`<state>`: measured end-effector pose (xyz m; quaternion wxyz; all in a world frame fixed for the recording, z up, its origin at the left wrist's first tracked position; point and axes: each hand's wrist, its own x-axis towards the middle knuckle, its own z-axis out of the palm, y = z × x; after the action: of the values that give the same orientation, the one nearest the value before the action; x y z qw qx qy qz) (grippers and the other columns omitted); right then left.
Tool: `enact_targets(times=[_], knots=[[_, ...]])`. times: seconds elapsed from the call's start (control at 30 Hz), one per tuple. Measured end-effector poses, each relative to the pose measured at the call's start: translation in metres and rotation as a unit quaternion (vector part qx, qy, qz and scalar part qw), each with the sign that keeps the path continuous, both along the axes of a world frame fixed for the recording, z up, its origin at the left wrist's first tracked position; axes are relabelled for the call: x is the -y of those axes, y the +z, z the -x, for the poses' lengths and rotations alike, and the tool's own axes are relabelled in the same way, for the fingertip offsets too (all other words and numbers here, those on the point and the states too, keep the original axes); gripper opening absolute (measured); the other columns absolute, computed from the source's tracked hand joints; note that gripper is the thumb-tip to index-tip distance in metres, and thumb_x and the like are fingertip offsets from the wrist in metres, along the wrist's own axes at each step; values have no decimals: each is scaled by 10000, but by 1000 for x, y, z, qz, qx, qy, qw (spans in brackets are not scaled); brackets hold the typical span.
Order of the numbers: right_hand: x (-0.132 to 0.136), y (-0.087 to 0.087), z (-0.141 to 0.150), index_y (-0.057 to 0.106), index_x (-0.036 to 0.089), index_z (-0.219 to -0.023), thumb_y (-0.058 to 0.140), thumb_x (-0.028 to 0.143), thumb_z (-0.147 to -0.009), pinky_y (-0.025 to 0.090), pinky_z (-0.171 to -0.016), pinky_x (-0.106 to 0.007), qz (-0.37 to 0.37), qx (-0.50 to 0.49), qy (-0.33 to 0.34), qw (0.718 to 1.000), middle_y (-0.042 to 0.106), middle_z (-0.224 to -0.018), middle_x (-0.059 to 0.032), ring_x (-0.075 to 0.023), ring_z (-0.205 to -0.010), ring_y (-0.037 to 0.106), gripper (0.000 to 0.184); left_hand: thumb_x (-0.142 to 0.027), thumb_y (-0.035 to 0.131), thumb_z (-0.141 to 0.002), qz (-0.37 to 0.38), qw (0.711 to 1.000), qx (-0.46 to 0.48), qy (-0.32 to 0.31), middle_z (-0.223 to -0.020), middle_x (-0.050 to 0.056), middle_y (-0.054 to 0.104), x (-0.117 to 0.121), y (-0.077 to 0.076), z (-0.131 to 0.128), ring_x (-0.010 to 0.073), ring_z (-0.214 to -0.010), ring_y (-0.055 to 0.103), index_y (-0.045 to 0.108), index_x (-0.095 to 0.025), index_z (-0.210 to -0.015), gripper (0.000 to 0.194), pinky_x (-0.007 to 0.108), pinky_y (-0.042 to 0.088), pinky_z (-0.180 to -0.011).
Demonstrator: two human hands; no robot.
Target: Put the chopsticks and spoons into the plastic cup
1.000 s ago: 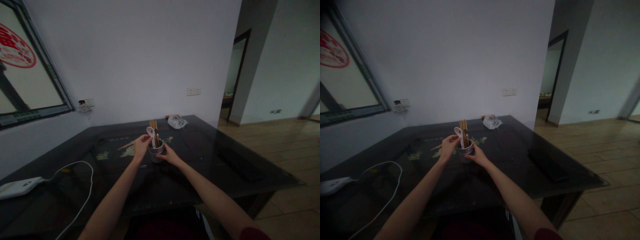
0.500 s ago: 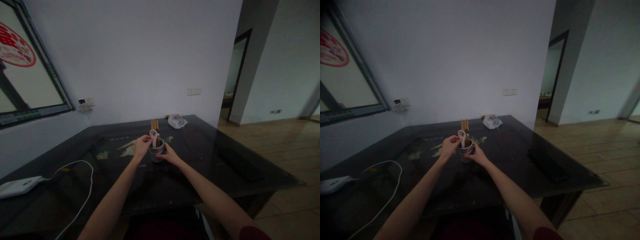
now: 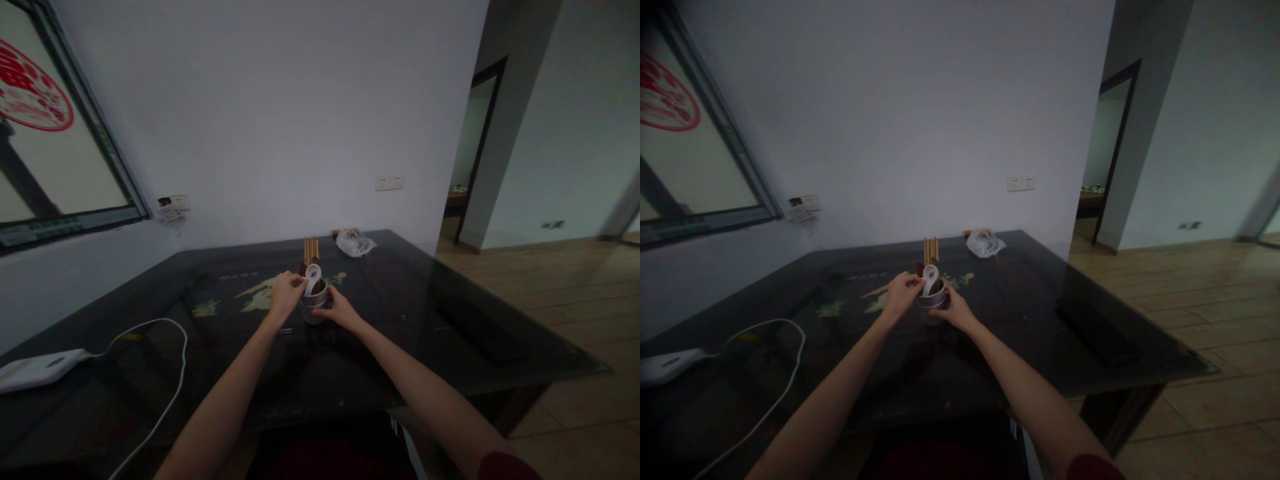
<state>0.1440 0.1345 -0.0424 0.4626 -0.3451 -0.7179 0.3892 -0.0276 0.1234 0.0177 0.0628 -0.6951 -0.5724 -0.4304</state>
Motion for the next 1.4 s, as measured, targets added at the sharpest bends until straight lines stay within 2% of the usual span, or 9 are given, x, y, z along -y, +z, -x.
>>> enact_targets(times=[0.17,0.4,0.63,0.9,1.03,1.23,1.33,1.4], knots=[[-2,-3,0,450,188,-1271,809,261,-566,463,-888,-378,-4,-4,3,1000,617,-1131,-100,-224,-988,604,795,-323,574,-768,35,999,-30,19,-718,57,615,2,1,-2,211,-758,560,707,-199,-687,199,297,372,-675],[-5,-5,0,431,182,-1293,807,272,-569,457,-903,-385,1,3,7,1000,617,-1140,-106,-236,-1018,599,821,-332,516,-809,127,988,-81,25,-790,62,679,10,13,-5,194,-769,585,743,-196,-754,271,279,373,-683],[-5,-5,0,439,175,-1292,816,275,-550,461,-890,-394,5,-4,3,1000,617,-1136,-119,-247,-1007,602,839,-355,466,-854,120,982,-144,30,-841,84,654,18,18,-7,220,-852,566,747,-209,-804,321,297,369,-730],[-5,-5,0,439,188,-1294,817,280,-556,462,-889,-398,-4,3,-3,1000,625,-1114,-109,-237,-982,609,834,-389,472,-854,108,981,-155,39,-826,89,649,22,20,-8,228,-842,570,718,-187,-775,328,309,372,-729],[-5,-5,0,440,188,-1289,814,287,-563,461,-892,-389,-2,6,-1,1000,625,-1112,-102,-230,-984,609,823,-308,506,-827,86,990,-112,28,-823,65,669,21,20,-7,216,-806,584,682,-193,-820,210,297,371,-703],[-5,-6,0,430,204,-1296,808,283,-573,468,-879,-376,-1,4,4,1000,628,-1106,-89,-220,-974,613,820,-281,530,-799,68,998,-12,13,-632,-1,570,20,21,-5,151,-590,508,632,-199,-836,137,254,321,-570],[-5,-6,0,437,196,-1288,810,285,-569,460,-891,-383,-4,11,-2,1000,628,-1106,-92,-222,-981,608,815,-289,517,-802,48,996,72,-21,-571,-30,500,13,16,-1,134,-544,464,610,-198,-826,132,242,313,-544],[-4,-4,-1,441,189,-1284,808,289,-570,457,-895,-388,-4,15,-3,1000,632,-1097,-94,-224,-982,606,809,-282,512,-799,24,986,158,-45,-605,-25,512,5,10,0,132,-570,478,597,-190,-843,132,239,341,-560]])
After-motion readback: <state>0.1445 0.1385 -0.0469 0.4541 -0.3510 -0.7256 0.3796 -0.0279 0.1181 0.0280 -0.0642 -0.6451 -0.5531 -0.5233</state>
